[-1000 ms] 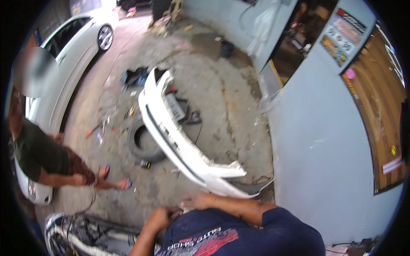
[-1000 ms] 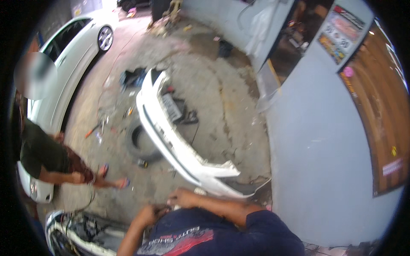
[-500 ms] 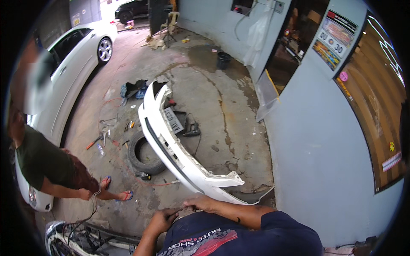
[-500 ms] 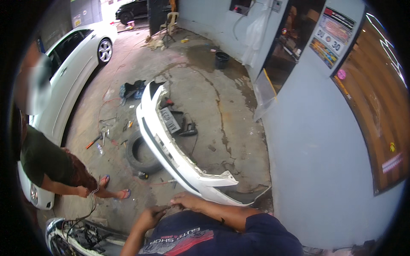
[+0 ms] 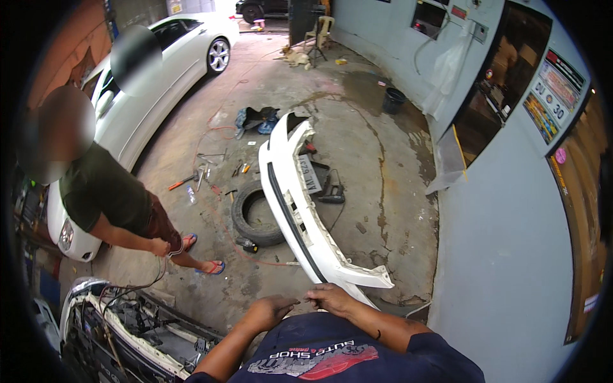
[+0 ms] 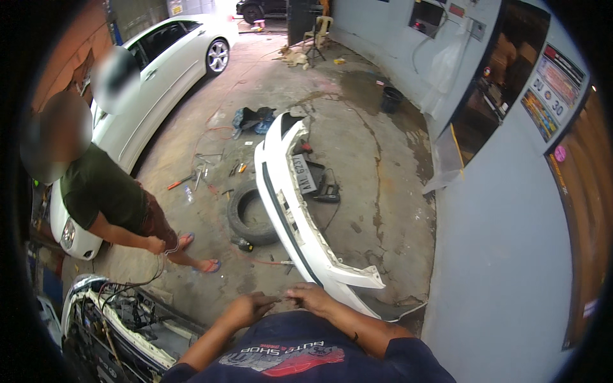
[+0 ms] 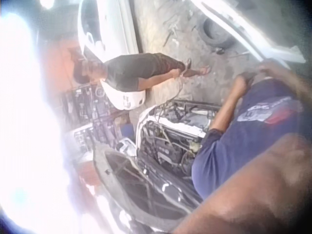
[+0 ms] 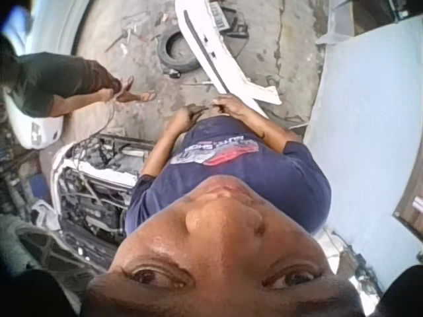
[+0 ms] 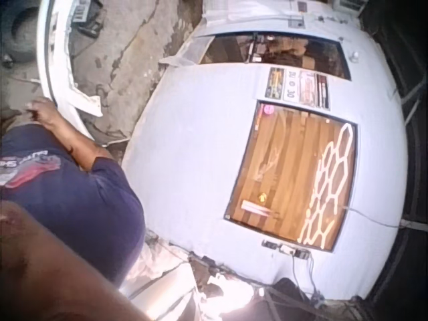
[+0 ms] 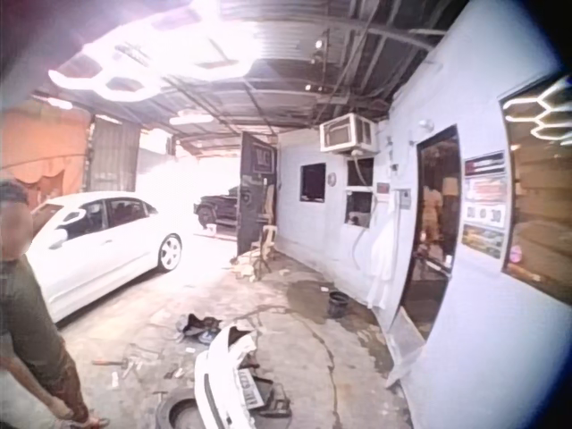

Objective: The person uses a hammer and other tools to repair a detached car bumper. The person hammers at various points on the bumper, manipulates it by hand, and then walks to the open hood of a car to check parts.

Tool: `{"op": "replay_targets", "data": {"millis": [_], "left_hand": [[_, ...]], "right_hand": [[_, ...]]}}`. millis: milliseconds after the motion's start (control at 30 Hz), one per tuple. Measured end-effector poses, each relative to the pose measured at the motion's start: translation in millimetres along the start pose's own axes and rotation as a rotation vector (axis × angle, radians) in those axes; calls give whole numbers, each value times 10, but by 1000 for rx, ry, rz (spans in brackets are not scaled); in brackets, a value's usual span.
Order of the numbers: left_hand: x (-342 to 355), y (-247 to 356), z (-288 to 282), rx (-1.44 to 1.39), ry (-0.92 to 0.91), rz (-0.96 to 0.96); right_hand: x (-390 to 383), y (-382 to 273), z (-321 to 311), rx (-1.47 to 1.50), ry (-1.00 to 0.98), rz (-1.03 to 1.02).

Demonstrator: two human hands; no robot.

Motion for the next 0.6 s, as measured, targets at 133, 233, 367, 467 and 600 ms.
{"op": "replay_targets", "data": {"millis": [133, 233, 367, 467, 600], "left_hand": [[-26, -73, 83, -57, -4, 41], [-56, -228, 113, -63, 4, 48], [-95, -149, 84, -43, 6, 85], [-163, -220, 118, 1, -9, 38], [-191, -174, 57, 67, -40, 2]], "right_hand": [[-21, 48, -24, 77, -47, 8], [-8, 21, 37, 71, -57, 4], [-52, -9, 59, -90, -10, 14], [-57, -96, 165, -324, 23, -19], [0, -121, 165, -693, 92, -84]]}}
Point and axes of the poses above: each hand's wrist, its own x-axis towards the middle knuckle, its own z-axis out of the palm, y = z × x, the point moved 6 cm from there along x, towards the middle knuckle, and after that the axes turned 4 degrees about z, right-handed, at the moved point
